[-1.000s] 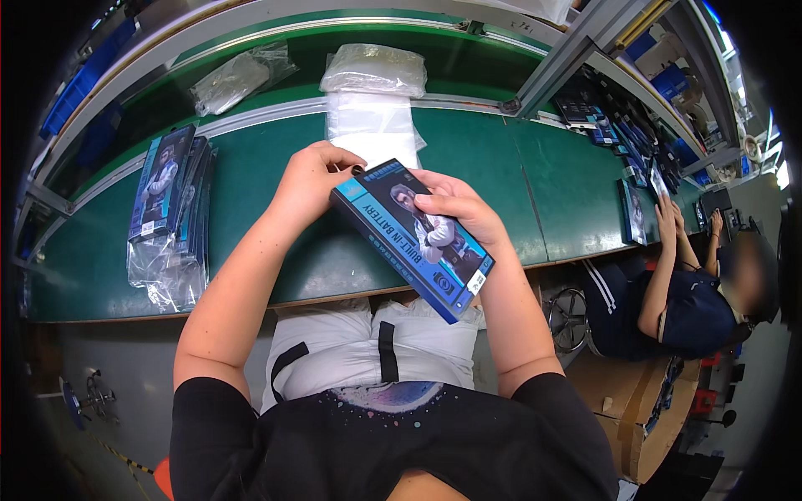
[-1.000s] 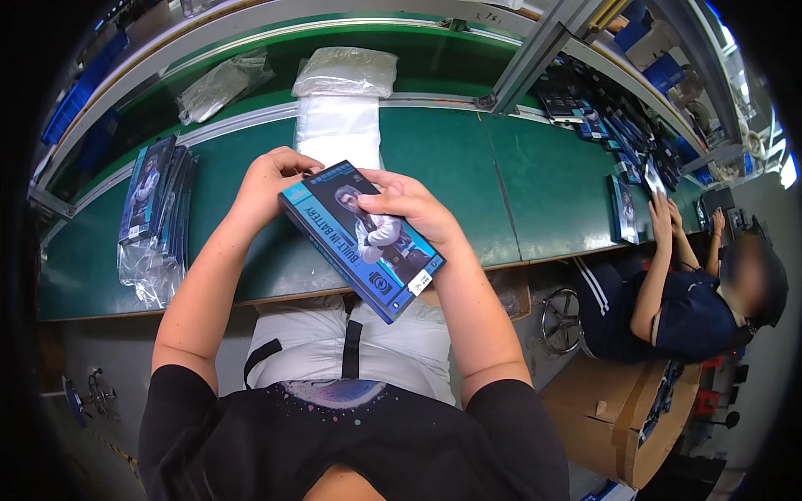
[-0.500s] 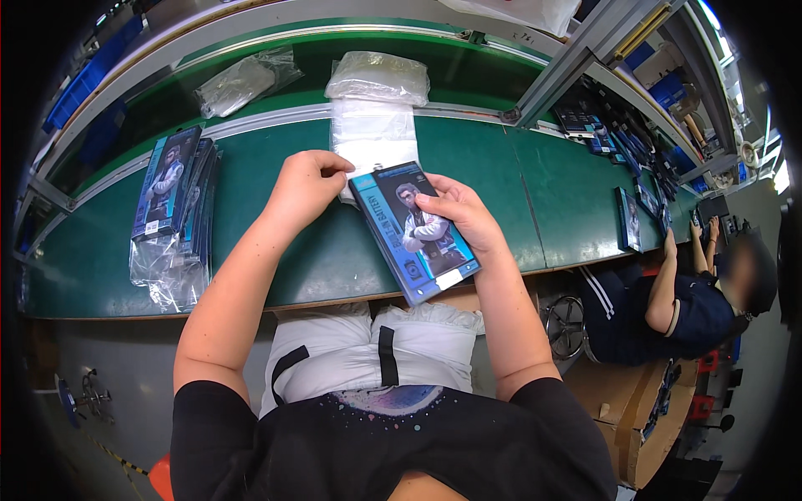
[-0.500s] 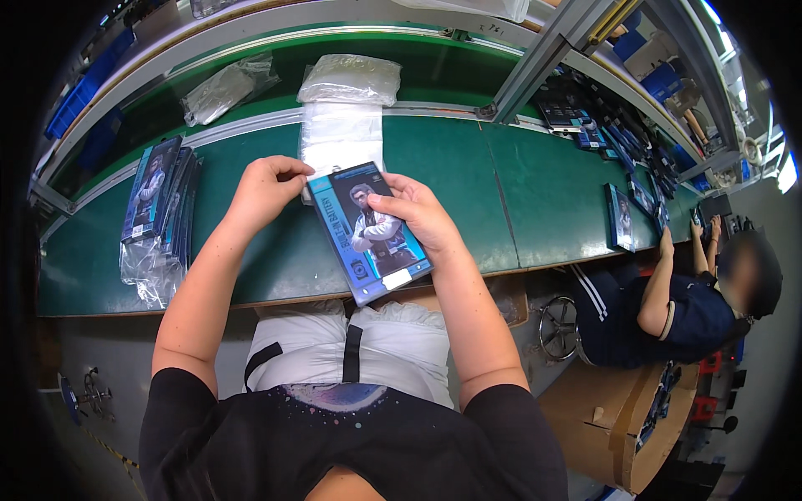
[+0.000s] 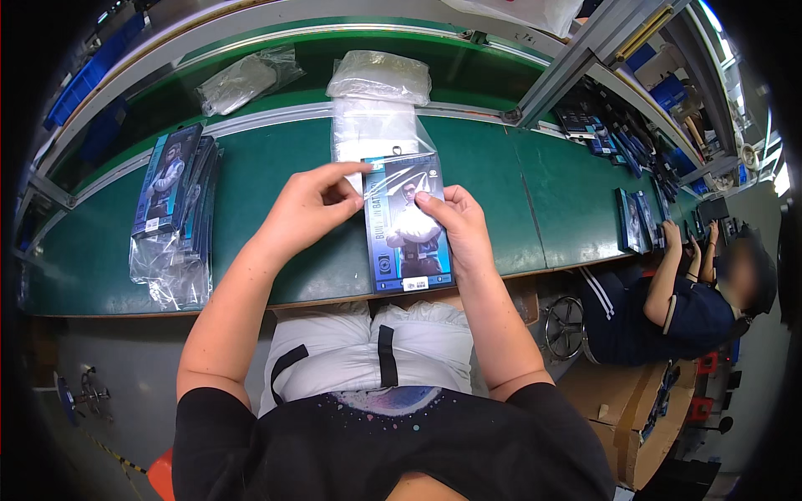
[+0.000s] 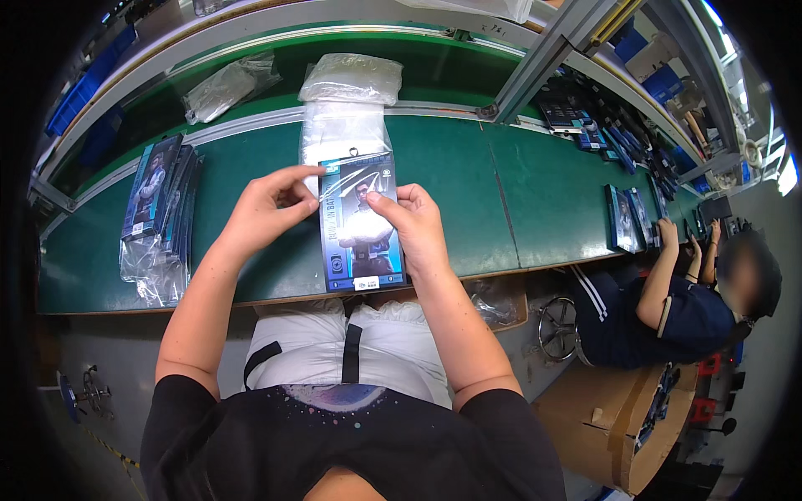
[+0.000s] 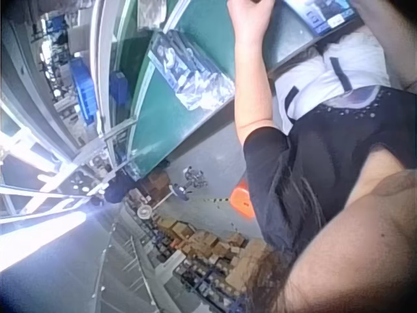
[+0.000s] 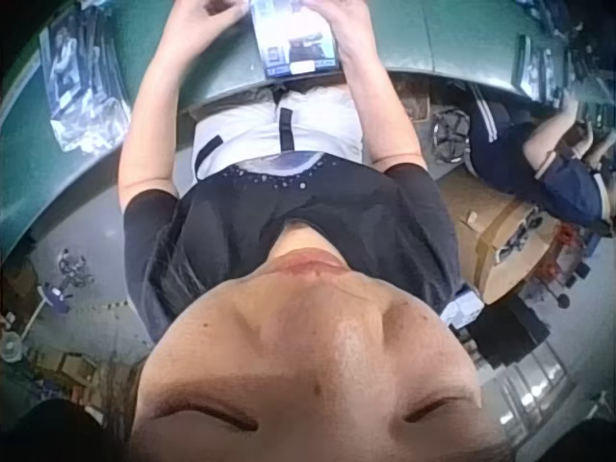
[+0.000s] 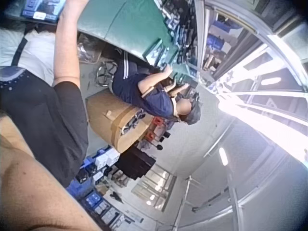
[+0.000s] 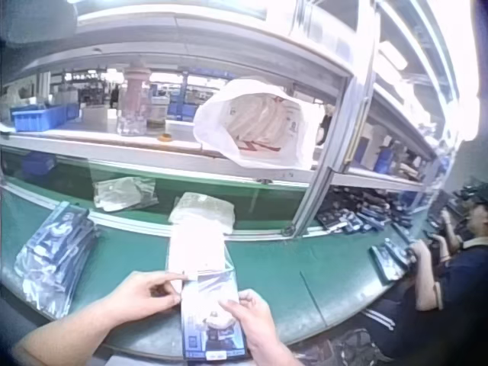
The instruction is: Packaging small boxed products into clear plastic bags on an assembly line.
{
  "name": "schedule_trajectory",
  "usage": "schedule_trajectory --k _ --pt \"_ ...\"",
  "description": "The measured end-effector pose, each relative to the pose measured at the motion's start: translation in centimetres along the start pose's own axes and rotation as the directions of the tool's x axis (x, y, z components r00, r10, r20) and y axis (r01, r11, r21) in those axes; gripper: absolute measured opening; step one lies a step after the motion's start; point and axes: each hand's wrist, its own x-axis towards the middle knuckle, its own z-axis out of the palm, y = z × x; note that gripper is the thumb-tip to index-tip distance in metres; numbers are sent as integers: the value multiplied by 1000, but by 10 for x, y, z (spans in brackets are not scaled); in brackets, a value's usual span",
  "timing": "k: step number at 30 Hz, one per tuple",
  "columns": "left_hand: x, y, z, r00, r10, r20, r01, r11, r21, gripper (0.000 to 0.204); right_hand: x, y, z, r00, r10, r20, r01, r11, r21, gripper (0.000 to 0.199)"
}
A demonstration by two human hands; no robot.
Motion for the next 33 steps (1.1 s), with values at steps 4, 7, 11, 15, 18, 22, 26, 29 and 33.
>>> schedule_trajectory --k 4,7,11,15,18,22,26,29,33 --pt "0 1 8 907 -392 -153 201 724 -660 38 -17 -4 6 996 -23 81 20 999 39 19" --pt "-6 8 29 910 -408 77 242 371 -897 34 -28 -2 15 987 49 151 -48 999 -10 16" --pt "-6 4 31 886 -450 112 269 302 -915 30 -33 -5 9 973 103 208 -77 988 -131 26" --pt "1 2 9 909 -401 113 167 103 -981 32 -47 -27 0 898 113 425 48 935 -351 101" --pt "-8 19 32 923 -359 135 194 133 -972 32 -51 -40 11 931 -32 365 193 890 -414 101" --pt "-39 66 73 936 -96 340 353 300 -886 32 -47 -42 11 723 -618 310 670 516 -534 59" --pt "-40 65 43 854 33 519 392 616 -683 43 -62 -61 19 296 -951 -91 861 308 -404 15" --pt "-39 61 41 872 -169 459 477 502 -722 55 -78 -66 24 635 -760 137 698 489 -524 15" --pt "-38 61 52 865 -247 437 478 139 -867 39 -75 -48 45 655 -387 649 747 465 -476 21"
